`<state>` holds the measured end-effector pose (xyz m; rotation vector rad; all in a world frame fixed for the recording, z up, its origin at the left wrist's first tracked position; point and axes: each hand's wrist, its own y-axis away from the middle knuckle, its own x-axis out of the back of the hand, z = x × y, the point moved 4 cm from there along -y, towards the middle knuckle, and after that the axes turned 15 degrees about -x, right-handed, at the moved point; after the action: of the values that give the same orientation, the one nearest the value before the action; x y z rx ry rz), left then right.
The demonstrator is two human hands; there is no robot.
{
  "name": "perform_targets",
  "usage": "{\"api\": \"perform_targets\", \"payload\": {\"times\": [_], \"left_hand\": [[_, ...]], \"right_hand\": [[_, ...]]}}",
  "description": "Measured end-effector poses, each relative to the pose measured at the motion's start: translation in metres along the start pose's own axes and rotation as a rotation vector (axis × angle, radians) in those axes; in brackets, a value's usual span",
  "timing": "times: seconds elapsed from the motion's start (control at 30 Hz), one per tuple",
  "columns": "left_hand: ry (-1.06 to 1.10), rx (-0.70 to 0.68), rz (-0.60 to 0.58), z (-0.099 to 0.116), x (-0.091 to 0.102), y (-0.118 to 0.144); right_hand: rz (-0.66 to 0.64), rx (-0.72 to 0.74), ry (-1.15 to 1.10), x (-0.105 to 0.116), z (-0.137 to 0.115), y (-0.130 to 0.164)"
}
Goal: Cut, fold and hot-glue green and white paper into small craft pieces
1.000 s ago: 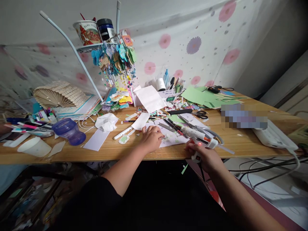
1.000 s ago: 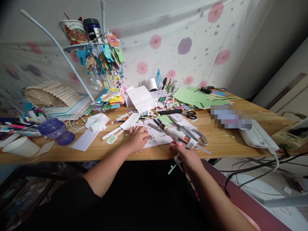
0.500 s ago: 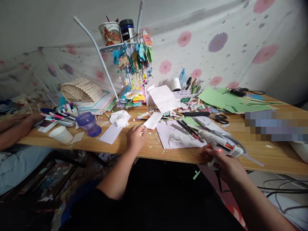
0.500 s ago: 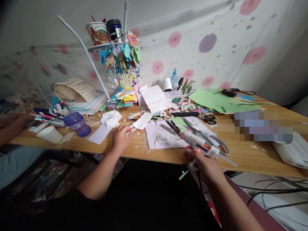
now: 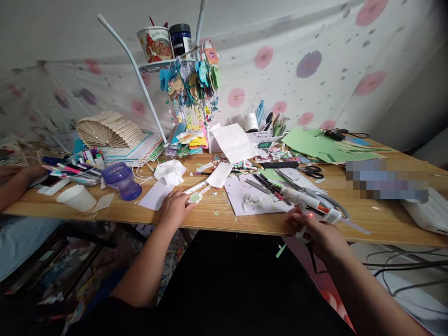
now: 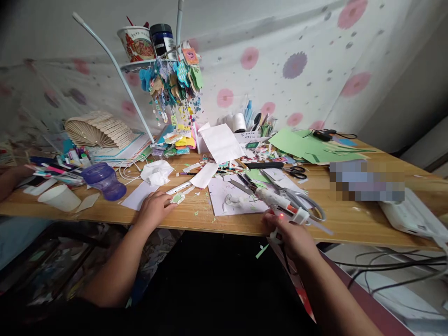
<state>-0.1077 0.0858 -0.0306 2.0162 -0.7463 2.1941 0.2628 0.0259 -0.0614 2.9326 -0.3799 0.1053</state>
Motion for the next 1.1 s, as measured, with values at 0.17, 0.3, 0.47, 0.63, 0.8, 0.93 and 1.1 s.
{"api": "perform_targets", "payload": {"times": [0.17,0.3,0.47,0.63,0.8,0.93,1.1], "left_hand": [[-0.013,0.018,-0.013,0.006,0.006,0.001],[0.131,0.092,-0.01,0.005,0.002,0.002],[0.24,0.107,0.052,-0.005,-0.005,0.002],[0.226,0.043,0.188,0.014,0.006,-0.005],[0.346,-0.233,0.22,0.079,0.007,-0.028],[0.337,-0.311,0.1,0.119,-0.003,-0.056],[0.301,-0.355,-0.165,0.134,-0.024,-0.088]], "right_hand": [[-0.04,-0.032,-0.066,-0.001,-0.003,0.001],[-0.028,-0.051,-0.081,0.0,0.001,0.001],[-0.086,-0.063,0.122,-0.003,-0.007,-0.007],[-0.262,0.043,0.548,-0.017,-0.045,-0.02],[-0.266,0.01,0.86,-0.018,-0.067,-0.034],[-0.304,0.037,0.996,-0.017,-0.074,-0.042],[-0.289,0.016,1.156,-0.025,-0.084,-0.044]]}}
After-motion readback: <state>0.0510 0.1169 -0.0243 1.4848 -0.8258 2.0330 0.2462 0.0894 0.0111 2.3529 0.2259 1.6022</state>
